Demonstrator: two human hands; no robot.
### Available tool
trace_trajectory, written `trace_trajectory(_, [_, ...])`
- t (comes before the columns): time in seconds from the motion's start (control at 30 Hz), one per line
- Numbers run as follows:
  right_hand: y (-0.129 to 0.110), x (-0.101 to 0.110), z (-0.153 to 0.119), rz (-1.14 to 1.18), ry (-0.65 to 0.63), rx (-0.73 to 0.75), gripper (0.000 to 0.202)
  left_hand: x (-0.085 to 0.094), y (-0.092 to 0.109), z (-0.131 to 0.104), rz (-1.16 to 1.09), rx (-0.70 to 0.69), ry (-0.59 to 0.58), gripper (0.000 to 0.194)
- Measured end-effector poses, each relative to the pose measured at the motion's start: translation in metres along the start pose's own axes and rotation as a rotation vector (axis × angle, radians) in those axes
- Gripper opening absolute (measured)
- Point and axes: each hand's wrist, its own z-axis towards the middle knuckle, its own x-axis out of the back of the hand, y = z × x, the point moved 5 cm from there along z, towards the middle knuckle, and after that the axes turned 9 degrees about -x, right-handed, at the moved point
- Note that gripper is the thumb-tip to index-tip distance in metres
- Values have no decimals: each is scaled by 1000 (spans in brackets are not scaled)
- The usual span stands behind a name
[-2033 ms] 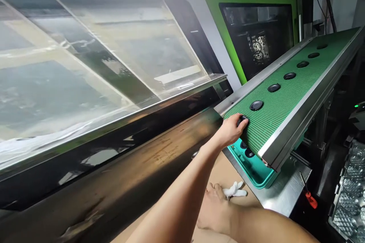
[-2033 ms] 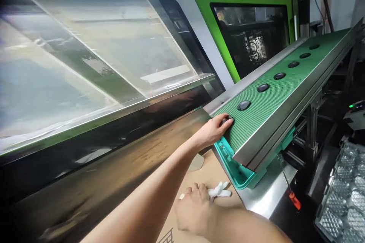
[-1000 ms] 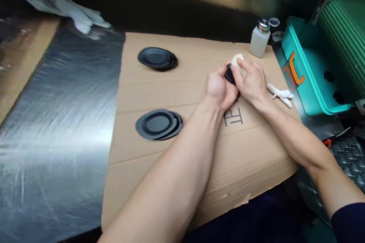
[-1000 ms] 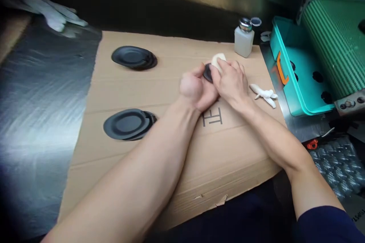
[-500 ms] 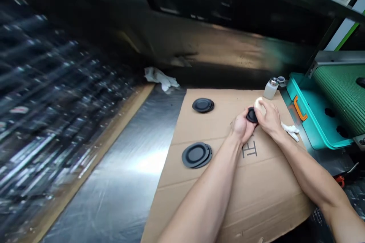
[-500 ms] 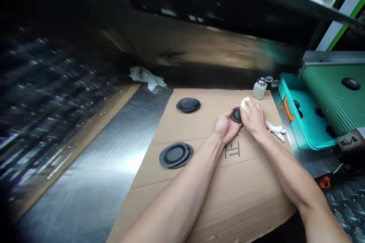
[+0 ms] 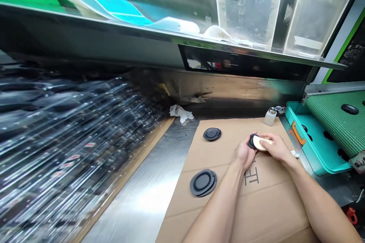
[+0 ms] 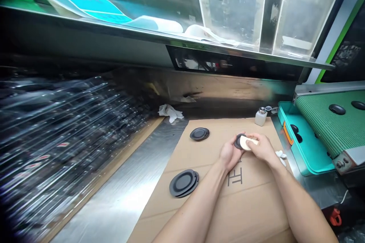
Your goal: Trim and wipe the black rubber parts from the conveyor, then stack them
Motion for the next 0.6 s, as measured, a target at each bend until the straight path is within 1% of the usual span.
trace_trajectory(0.03, [0, -2, 0, 16, 6, 2, 35, 0, -1, 0, 29, -16, -16, 29])
trace_trajectory(0.1, [0, -6, 1, 25, -37, 12, 32, 0, -2, -1, 71, -22, -35, 27])
trace_trajectory(0.17, [0, -7, -1, -17, -116, 27, 29, 0, -3, -2, 78, 4, -32, 26])
trace_trajectory(0.2, [0, -6, -2, -49, -137, 31, 28, 0, -4, -3, 73, 16, -24, 26])
trace_trajectory(0.23, [0, -3, -2, -83, -127, 33, 27, 1, -3, -3, 62, 21, -15, 27])
trace_trajectory(0.27, [-1, 1, -3, -114, -77, 35, 26, 1, -3, -3, 47, 17, -9, 27])
trace_trajectory(0.33, [-4, 8, -5, -158, 79, 43, 28, 1, -2, -3, 22, -4, 1, 27])
trace_trajectory(0.37, [-6, 8, -7, -173, 132, 60, 30, 1, -2, -2, 14, -14, 7, 27])
trace_trajectory(0.4, [-10, 4, -9, -191, 152, 86, 31, 1, -2, -2, 8, -15, 10, 27])
trace_trajectory(0.47, [-17, -7, -11, -264, 124, 134, 34, 1, -4, -1, -1, 0, 9, 26])
trace_trajectory(0.5, [-20, -12, -11, -325, 125, 136, 36, 2, -5, 0, -2, 9, 6, 27])
trace_trajectory(0.6, [-22, -17, -10, -533, 263, 41, 43, 4, -6, 1, 6, -2, -4, 27])
